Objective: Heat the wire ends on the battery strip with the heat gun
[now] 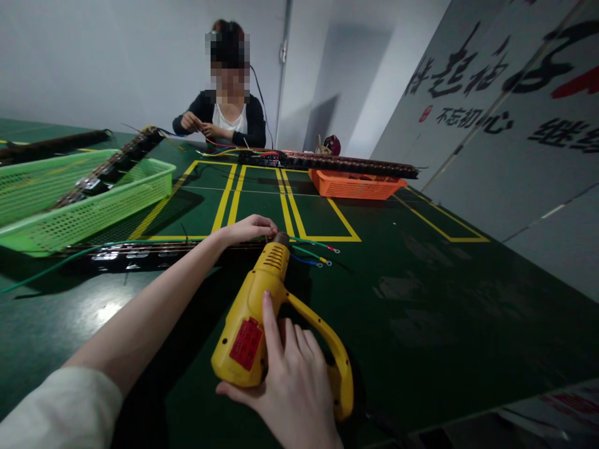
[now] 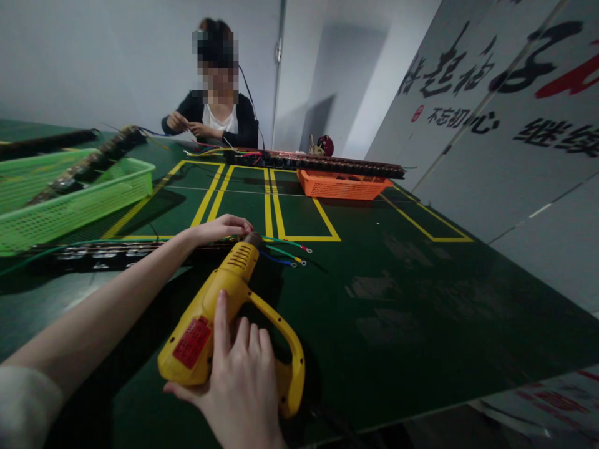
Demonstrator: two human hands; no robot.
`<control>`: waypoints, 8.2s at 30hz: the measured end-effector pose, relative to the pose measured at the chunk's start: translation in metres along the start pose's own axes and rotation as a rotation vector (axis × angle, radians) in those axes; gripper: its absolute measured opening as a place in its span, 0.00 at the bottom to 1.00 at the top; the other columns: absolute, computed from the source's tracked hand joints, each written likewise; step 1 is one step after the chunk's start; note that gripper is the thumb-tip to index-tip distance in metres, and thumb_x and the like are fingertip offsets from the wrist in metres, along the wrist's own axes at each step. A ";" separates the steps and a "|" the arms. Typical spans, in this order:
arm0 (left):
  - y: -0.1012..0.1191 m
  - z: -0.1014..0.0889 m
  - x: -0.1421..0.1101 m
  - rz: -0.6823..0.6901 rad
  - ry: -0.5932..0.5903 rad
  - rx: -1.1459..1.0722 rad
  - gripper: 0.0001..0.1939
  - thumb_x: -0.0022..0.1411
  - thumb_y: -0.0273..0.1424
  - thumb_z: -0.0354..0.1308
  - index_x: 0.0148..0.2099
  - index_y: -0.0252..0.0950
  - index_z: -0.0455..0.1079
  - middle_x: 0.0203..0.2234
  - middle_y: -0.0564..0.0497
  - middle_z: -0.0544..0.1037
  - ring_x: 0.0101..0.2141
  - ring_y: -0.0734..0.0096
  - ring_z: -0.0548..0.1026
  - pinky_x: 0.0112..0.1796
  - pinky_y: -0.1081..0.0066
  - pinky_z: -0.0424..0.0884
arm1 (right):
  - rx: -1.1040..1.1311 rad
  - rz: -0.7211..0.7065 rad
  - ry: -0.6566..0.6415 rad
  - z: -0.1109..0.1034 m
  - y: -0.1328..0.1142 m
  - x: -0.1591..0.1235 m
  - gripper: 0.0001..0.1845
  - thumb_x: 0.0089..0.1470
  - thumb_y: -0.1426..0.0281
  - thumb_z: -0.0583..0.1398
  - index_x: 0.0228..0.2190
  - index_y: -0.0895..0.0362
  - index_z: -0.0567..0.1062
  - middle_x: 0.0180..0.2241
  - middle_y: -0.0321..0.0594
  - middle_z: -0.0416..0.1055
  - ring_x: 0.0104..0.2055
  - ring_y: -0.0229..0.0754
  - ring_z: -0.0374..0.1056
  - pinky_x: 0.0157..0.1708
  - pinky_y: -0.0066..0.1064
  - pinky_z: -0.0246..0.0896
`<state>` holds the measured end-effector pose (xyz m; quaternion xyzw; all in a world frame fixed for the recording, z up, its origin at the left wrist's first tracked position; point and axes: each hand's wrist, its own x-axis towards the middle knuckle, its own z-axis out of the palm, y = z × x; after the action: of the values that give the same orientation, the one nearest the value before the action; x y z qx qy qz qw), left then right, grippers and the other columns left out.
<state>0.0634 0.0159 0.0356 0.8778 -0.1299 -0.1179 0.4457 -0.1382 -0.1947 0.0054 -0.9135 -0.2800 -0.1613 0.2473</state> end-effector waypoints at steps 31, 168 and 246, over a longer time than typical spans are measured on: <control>0.001 -0.005 -0.006 -0.012 0.022 0.017 0.17 0.51 0.41 0.56 0.35 0.32 0.74 0.34 0.50 0.76 0.39 0.69 0.71 0.46 0.72 0.63 | -0.136 0.171 -0.022 -0.013 0.049 -0.021 0.62 0.37 0.38 0.58 0.63 0.54 0.40 0.39 0.46 0.69 0.37 0.51 0.65 0.36 0.42 0.62; -0.004 -0.004 -0.006 -0.025 0.093 -0.219 0.21 0.53 0.41 0.55 0.44 0.32 0.72 0.39 0.47 0.75 0.39 0.71 0.72 0.41 0.74 0.66 | 0.058 -0.040 -0.014 0.004 -0.015 0.001 0.67 0.27 0.45 0.67 0.62 0.59 0.47 0.34 0.45 0.65 0.32 0.49 0.64 0.31 0.44 0.65; 0.000 -0.003 -0.004 -0.150 -0.023 0.104 0.22 0.49 0.42 0.54 0.40 0.31 0.72 0.38 0.50 0.75 0.42 0.70 0.69 0.45 0.76 0.61 | -0.105 0.170 -0.012 -0.016 0.055 -0.024 0.60 0.36 0.47 0.65 0.63 0.50 0.42 0.45 0.43 0.69 0.43 0.51 0.67 0.38 0.42 0.66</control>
<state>0.0606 0.0195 0.0381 0.9056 -0.0748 -0.1544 0.3879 -0.1269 -0.2534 -0.0118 -0.9466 -0.1941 -0.1486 0.2104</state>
